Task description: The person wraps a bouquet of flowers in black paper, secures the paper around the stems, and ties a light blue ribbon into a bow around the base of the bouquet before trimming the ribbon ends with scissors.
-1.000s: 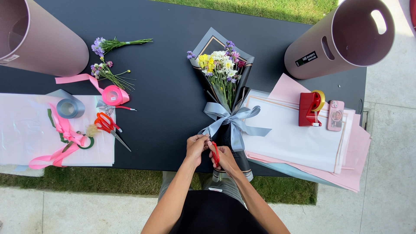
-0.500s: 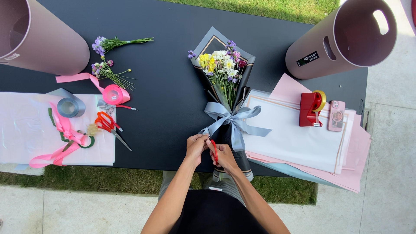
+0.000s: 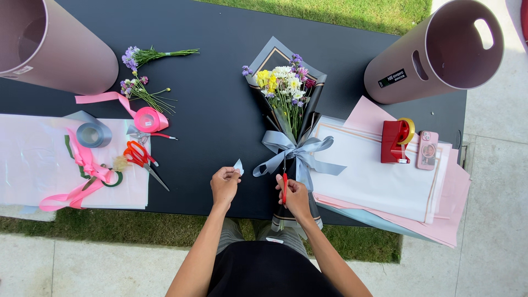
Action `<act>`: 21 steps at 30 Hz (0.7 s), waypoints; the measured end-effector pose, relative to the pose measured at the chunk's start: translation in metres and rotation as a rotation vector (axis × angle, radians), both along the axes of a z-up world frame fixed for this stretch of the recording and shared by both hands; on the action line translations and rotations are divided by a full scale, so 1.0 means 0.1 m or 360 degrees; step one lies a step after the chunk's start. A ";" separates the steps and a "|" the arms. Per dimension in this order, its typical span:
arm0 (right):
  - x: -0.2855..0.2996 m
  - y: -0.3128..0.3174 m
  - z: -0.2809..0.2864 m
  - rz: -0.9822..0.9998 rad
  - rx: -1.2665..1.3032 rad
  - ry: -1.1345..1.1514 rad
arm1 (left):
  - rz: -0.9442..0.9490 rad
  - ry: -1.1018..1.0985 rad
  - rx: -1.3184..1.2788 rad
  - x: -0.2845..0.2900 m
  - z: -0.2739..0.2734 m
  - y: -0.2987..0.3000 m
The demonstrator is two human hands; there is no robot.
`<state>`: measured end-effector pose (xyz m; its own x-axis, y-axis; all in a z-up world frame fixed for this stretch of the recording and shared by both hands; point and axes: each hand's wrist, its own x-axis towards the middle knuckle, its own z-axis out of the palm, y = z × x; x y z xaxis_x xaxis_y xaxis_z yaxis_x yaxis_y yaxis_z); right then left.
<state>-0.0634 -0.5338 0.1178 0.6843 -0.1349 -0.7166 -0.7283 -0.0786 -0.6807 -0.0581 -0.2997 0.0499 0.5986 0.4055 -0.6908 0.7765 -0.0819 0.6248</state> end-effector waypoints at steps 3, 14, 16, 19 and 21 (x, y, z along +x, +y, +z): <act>-0.03 0.06 -0.06 0.0007 -0.0023 -0.0021 | 0.0050 -0.0108 0.0029 -0.05 0.11 0.22; 0.01 1.00 -0.04 0.0266 -0.0021 -0.0051 | 0.0237 -0.0203 0.0051 -0.07 0.11 1.25; -0.01 1.20 -0.02 0.0299 -0.0022 -0.0035 | 0.0262 -0.0211 0.0059 -0.05 0.10 1.50; -0.08 1.44 -0.06 0.0318 -0.0050 -0.0013 | 0.0292 -0.0222 0.0093 0.00 -0.08 1.90; -0.14 1.56 -0.10 0.0298 -0.0047 0.0017 | 0.0280 -0.0184 0.0176 0.05 -0.27 2.16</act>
